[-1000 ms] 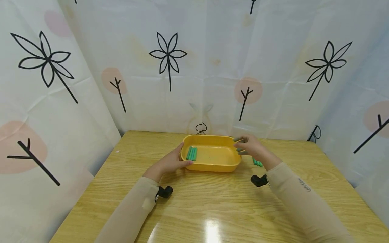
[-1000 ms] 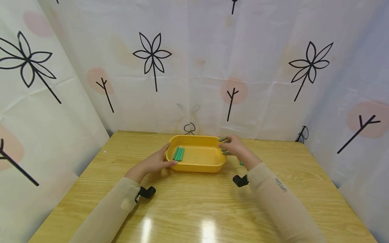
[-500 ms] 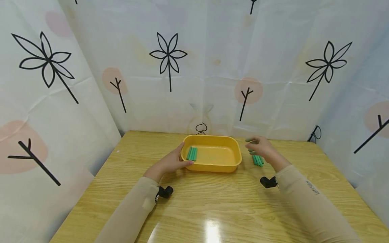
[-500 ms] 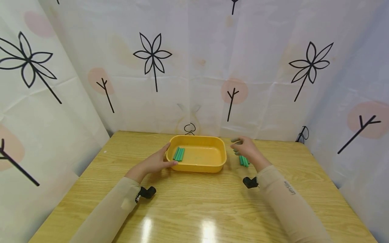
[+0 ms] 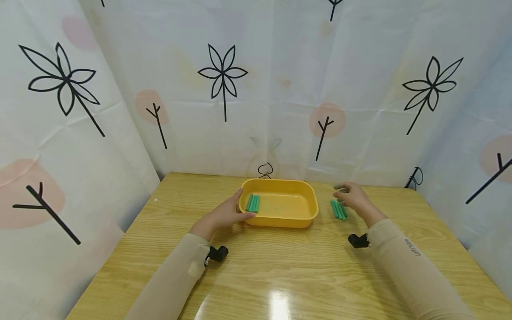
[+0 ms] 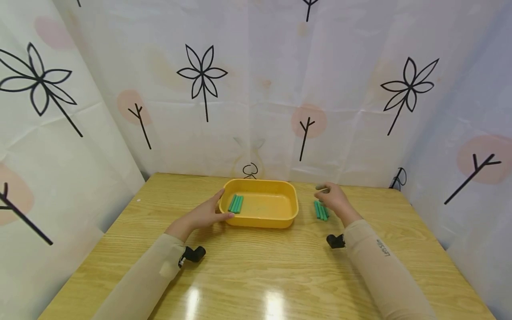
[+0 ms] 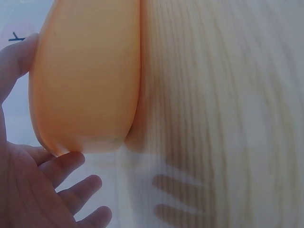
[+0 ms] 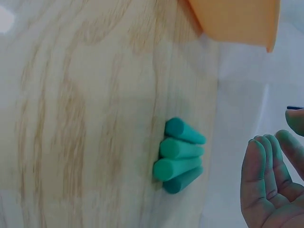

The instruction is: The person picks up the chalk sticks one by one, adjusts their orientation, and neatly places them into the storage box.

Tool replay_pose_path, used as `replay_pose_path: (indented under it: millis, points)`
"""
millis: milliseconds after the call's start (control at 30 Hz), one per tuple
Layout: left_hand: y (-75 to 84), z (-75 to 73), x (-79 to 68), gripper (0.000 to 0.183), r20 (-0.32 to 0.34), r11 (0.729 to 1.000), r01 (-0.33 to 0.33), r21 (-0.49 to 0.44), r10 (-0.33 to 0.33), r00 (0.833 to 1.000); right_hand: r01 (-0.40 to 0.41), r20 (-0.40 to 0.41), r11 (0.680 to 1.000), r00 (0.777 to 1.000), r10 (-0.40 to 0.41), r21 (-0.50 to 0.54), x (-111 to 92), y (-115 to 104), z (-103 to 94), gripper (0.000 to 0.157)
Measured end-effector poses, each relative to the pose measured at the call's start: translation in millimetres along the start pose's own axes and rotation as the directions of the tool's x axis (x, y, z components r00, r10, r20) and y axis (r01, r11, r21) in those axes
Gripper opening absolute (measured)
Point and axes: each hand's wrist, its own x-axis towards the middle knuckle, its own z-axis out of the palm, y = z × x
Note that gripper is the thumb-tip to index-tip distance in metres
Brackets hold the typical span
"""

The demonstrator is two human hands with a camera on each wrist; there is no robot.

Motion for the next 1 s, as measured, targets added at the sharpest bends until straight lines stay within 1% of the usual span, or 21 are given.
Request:
replay_pose_path:
  millis: [333, 467, 567, 700, 867, 1000]
  points:
    - [-2.7, 1.0, 1.2, 0.114, 0.003, 1.000, -0.001, -0.010, 0.001, 1.000, -0.011, 0.003, 0.999, 1.000, 0.011, -0.037, 3, 24, -9.8, 0.050]
    - [-2.4, 0.9, 0.7, 0.114, 0.002, 1.000, -0.001, -0.005, 0.001, 1.000, -0.050, 0.000, 0.997, 0.999, 0.050, -0.063, 5, 31, -10.2, 0.049]
    - [-1.5, 0.6, -0.1, 0.115, 0.004, 1.000, 0.001, -0.002, -0.001, 1.000, -0.070, 0.012, 0.991, 0.997, 0.072, -0.115, 7, 36, -10.3, 0.050]
    - [-1.9, 0.7, -0.7, 0.115, 0.005, 1.000, 0.003, 0.005, -0.003, 1.000, -0.064, 0.057, 0.981, 0.995, 0.075, -0.185, 10, 40, -11.8, 0.052]
    - [0.4, 0.0, -2.2, 0.114, 0.001, 1.000, 0.007, 0.003, -0.007, 1.000, -0.068, 0.153, 0.981, 0.983, 0.096, -0.180, 11, 41, -13.6, 0.055]
    - [4.8, -1.4, -4.7, 0.113, 0.003, 1.000, 0.010, 0.007, -0.010, 1.000, -0.067, 0.177, 0.977, 0.979, 0.104, -0.201, 12, 39, -14.4, 0.055]
